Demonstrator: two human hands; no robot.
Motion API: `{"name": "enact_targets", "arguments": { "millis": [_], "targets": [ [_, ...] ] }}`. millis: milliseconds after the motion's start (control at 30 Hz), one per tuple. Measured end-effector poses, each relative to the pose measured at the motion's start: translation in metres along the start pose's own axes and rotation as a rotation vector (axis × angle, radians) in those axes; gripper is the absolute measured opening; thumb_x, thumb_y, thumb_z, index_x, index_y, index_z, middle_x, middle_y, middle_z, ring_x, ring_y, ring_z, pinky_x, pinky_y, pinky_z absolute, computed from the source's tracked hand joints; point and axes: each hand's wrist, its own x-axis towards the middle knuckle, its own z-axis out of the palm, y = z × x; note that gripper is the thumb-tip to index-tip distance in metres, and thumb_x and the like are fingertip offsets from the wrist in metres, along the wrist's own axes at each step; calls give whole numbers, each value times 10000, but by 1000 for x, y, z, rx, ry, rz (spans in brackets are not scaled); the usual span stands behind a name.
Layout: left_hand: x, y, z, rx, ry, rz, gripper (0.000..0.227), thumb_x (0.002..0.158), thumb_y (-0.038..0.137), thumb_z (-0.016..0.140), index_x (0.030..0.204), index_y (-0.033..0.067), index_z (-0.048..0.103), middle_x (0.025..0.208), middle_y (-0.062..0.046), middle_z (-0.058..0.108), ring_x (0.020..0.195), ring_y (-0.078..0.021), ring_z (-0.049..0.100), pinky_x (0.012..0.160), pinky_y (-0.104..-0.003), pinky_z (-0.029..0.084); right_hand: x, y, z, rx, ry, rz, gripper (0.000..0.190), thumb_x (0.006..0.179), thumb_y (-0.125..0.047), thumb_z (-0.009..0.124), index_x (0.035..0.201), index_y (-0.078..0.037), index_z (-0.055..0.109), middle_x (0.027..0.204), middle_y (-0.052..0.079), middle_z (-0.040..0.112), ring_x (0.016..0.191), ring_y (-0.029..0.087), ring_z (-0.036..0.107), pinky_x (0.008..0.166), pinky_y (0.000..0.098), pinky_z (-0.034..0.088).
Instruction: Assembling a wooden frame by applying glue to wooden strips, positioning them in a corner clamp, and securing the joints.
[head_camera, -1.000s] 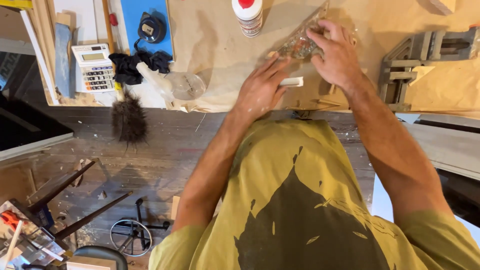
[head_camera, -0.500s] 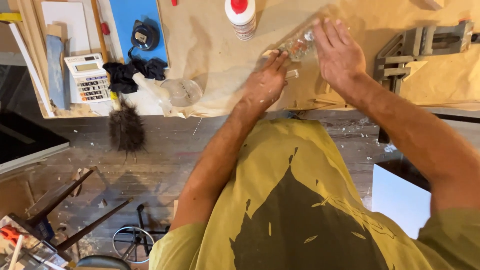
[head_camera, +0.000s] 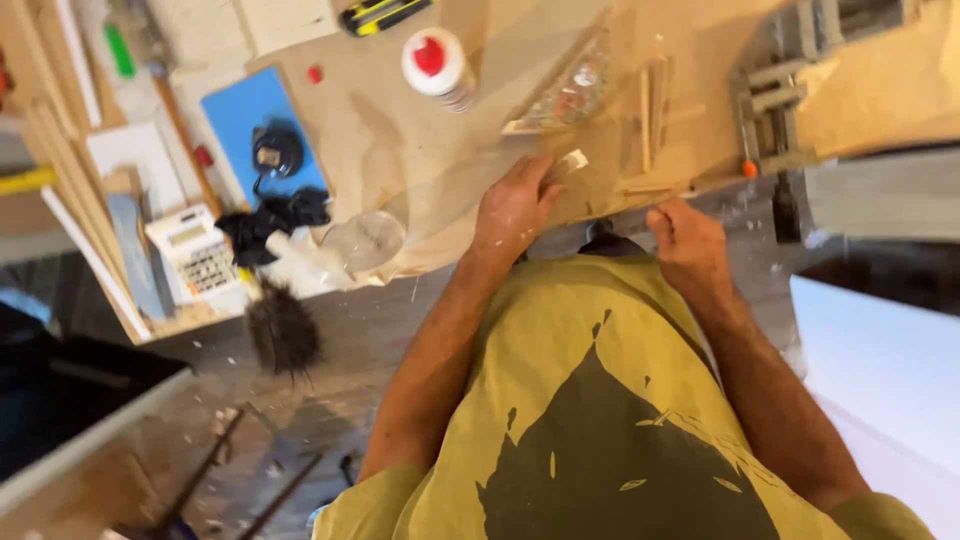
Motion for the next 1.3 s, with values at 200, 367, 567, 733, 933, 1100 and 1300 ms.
{"name": "enact_targets", "arguments": {
  "millis": [200, 367, 567, 733, 933, 1100, 1300],
  "targets": [
    [21, 32, 18, -341, -188, -110, 496, 991, 458, 689, 1282, 60, 629, 1158, -124, 614, 1163, -381, 648, 932, -453, 577, -26, -16, -43, 119, -57, 318, 396, 1163, -345, 591, 838, -126, 529, 598, 96, 492, 593, 340, 611, 606, 412, 488],
    [48, 90, 18, -357, -272, -113, 513, 981, 398, 722, 1297, 8, 620, 1246, -164, 590, 1211, -388, 624, 1019, -454, 531, -45, 35, -55, 79, -29, 416, 479, 1175, -428, 558, 784, -153, 571, 573, 89, 528, 608, 345, 632, 587, 416, 486],
    [71, 162, 49, -365, -227, -40, 479, 933, 426, 758, 1184, 33, 646, 1188, -117, 580, 1153, -366, 650, 991, -455, 539, 2, 45, -117, 577, -40, 569, 490, 1110, -394, 574, 698, -159, 695, 628, 37, 665, 637, 215, 663, 648, 334, 523],
    [78, 220, 88, -279, -184, 50, 461, 902, 449, 756, 1169, 94, 631, 1199, -70, 563, 1173, -361, 637, 979, -446, 556, 51, 62, -158, 880, -234, 667, 426, 983, -284, 715, 1352, -78, 663, 1163, 169, 738, 1084, 271, 714, 917, 438, 558],
    [82, 241, 137, -116, -200, 98, 670, 913, 159, 702, 1531, 118, 445, 1344, -87, 470, 1180, -343, 657, 940, -429, 623, 63, 103, -153, 1198, -142, 721, 295, 983, -201, 774, 1185, 6, 719, 991, 176, 738, 945, 203, 704, 781, 413, 603],
    [93, 259, 124, -162, -240, 81, 698, 936, 308, 712, 1531, 59, 447, 1364, -144, 476, 1204, -359, 641, 973, -434, 593, 70, 99, -152, 1451, 58, 940, 162, 1038, -104, 643, 1144, 3, 702, 1001, 179, 742, 842, 252, 765, 773, 432, 658],
    [129, 240, 78, -270, -240, 53, 438, 1062, 175, 549, 1493, 100, 536, 1249, -114, 529, 1115, -392, 673, 930, -434, 592, 41, 155, -138, 1664, 255, 1068, 303, 1045, -220, 581, 1284, -46, 648, 948, 144, 754, 844, 210, 797, 789, 364, 691]
  ]
}}
